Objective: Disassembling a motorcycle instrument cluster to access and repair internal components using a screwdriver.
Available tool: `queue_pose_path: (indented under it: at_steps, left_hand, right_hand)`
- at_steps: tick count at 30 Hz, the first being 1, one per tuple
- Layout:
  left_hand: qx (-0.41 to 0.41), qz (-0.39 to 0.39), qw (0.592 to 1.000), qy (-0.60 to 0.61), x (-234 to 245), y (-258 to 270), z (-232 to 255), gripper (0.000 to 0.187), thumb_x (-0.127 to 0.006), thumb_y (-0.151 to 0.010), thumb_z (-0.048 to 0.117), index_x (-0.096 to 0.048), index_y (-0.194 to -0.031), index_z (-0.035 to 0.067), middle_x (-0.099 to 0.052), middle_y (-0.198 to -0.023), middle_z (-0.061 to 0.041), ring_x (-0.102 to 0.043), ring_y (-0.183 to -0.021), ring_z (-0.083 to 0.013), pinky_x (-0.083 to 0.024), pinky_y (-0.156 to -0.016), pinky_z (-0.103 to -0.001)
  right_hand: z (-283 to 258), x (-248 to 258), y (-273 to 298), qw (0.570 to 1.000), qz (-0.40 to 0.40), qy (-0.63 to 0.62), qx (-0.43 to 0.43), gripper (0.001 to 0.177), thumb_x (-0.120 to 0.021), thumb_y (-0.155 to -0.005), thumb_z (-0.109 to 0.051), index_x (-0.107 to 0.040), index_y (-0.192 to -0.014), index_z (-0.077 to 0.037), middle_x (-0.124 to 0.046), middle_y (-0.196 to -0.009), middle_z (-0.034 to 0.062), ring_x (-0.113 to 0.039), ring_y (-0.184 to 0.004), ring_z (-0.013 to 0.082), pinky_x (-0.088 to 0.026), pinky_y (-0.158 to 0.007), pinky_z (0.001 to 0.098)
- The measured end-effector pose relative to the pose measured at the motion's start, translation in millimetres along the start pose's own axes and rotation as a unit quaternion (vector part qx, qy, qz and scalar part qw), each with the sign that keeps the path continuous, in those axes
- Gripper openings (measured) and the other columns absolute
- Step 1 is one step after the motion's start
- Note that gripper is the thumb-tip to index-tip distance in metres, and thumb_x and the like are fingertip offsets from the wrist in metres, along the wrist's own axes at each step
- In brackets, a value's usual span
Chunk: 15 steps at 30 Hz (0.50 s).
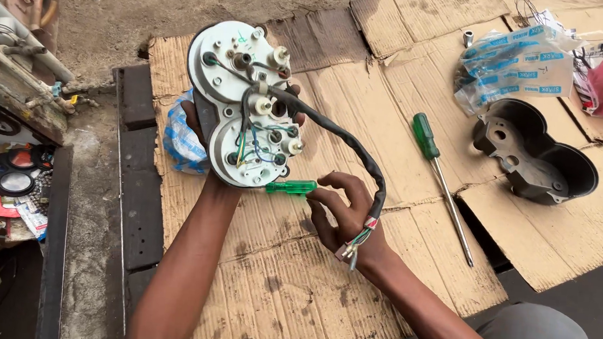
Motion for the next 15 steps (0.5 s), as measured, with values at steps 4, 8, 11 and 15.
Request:
queue_pose_path:
  at_steps: [4,8,11,15]
  left_hand:
    - [-0.009,-0.004,1.0,-0.006,20,11,24,0.111,-0.057,-0.084,0.084,-0.033,-0.165,0.012,-0.042,-0.159,-0.028,-0.05,-0.141,-0.0467,-0.047,-0.114,-0.065]
    - [-0.024,-0.008,1.0,-0.009,42,22,46,0.108,-0.058,-0.086,0.082,-0.034,-0.164,0.011,-0.044,-0.156,-0.028,-0.051,-0.139,-0.0465,-0.048,-0.112,-0.064]
    - [-0.03,-0.017,0.999,-0.003,58,25,52,0.106,-0.059,-0.088,0.08,-0.035,-0.164,0.01,-0.045,-0.155,-0.028,-0.052,-0.137,-0.0464,-0.049,-0.111,-0.063]
    - [-0.032,-0.033,0.999,0.015,75,21,47,0.103,-0.059,-0.09,0.078,-0.036,-0.163,0.009,-0.047,-0.153,-0.028,-0.054,-0.134,-0.0462,-0.051,-0.109,-0.062]
  right_hand:
    - [18,-36,-13,0.978,-0.14,0.026,-0.153,0.038,-0.08,-0.086,-0.02,-0.068,-0.119,-0.008,-0.063,-0.125,0.0175,-0.057,-0.114,0.0377,-0.046,-0.096,0.0508]
    - [31,-81,-18,0.962,-0.229,-0.002,-0.148,0.044,-0.08,-0.083,-0.032,-0.071,-0.117,-0.006,-0.066,-0.115,0.0158,-0.058,-0.111,0.0333,-0.039,-0.095,0.0485]
    - [48,-97,-14,0.945,-0.266,0.034,-0.189,0.035,-0.078,-0.084,-0.032,-0.073,-0.11,-0.009,-0.07,-0.106,0.0102,-0.06,-0.109,0.0279,-0.038,-0.097,0.0447]
    - [56,-51,-21,0.945,-0.248,0.087,-0.193,0.024,-0.071,-0.095,-0.026,-0.074,-0.11,-0.007,-0.071,-0.107,0.0113,-0.061,-0.107,0.0306,-0.041,-0.096,0.0465]
Point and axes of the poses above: each hand's wrist, its own y-axis away from the middle knuckle, its own x-axis out of the back of the hand, z = x × y, the point moved 7 cm from there along -y, towards the middle knuckle
